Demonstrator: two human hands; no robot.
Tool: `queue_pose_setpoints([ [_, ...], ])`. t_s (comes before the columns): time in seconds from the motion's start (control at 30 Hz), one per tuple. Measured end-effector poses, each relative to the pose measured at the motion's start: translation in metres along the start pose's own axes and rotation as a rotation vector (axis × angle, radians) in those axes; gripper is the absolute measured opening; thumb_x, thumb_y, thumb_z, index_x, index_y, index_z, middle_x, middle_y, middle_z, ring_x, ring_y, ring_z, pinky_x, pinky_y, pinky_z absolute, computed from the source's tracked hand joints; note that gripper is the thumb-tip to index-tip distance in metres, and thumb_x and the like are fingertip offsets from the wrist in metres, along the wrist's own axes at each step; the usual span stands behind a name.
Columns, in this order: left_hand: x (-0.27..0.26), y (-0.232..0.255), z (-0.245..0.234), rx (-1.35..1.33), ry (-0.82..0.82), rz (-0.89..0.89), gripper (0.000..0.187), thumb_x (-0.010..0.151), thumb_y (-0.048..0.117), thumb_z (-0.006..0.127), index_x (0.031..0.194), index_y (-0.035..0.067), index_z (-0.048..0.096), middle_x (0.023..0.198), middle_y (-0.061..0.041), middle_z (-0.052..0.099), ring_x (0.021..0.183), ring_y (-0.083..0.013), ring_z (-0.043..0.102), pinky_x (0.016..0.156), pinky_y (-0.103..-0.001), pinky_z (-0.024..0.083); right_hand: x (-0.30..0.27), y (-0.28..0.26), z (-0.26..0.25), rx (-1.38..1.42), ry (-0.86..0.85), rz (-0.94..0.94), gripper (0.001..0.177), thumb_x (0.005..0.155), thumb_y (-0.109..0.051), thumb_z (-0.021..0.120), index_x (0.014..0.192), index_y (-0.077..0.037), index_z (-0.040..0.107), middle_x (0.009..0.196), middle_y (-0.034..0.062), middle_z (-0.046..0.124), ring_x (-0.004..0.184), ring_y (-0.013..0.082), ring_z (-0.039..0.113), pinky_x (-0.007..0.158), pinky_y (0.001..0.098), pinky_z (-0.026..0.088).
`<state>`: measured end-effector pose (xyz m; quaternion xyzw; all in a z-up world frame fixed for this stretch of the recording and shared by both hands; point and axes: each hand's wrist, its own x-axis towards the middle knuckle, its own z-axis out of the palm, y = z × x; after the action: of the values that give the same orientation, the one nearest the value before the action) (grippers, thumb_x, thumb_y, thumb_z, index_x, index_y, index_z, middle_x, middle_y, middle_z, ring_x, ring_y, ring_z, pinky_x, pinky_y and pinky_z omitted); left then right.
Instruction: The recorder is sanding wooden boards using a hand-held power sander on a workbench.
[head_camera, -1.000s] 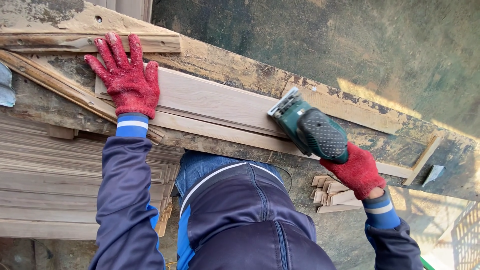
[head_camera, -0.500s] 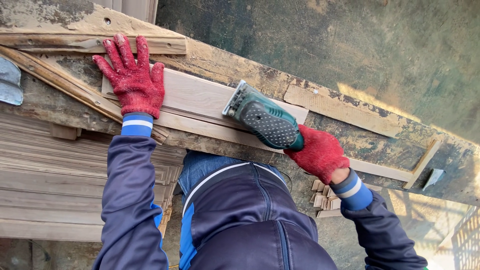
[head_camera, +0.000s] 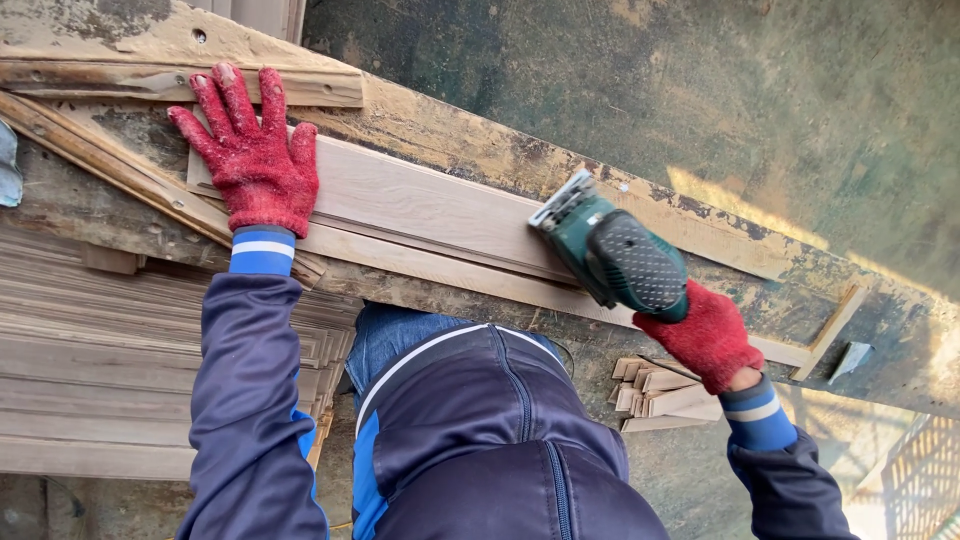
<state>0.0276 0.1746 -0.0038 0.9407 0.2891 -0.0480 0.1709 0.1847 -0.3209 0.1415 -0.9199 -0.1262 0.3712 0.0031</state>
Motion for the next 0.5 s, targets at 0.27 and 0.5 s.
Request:
queue_pose_setpoints([
  [0.27,0.000,-0.003,0.002,0.010,-0.003,-0.011,0.068,0.117,0.034,0.054,0.172,0.002,0.030,0.167,-0.031,0.006,0.152,-0.0560,0.002,0.115,-0.082,-0.002,-0.003,-0.062,0.015,-0.078,-0.014,-0.251,0.056,0.074,-0.041,0.080,0.126,-0.023,0.070,0.104,0.0062,0.079,0.085,0.0353,0.075,0.063,0.0455,0.056],
  [0.5,-0.001,-0.002,0.000,-0.017,-0.008,-0.007,0.069,0.116,0.035,0.053,0.171,0.001,0.030,0.167,-0.033,0.006,0.152,-0.0570,0.002,0.114,-0.082,-0.003,-0.011,-0.033,0.002,-0.031,-0.058,-0.125,0.059,0.075,-0.039,0.081,0.130,-0.022,0.067,0.108,0.0049,0.080,0.089,0.0279,0.078,0.069,0.0398,0.061],
])
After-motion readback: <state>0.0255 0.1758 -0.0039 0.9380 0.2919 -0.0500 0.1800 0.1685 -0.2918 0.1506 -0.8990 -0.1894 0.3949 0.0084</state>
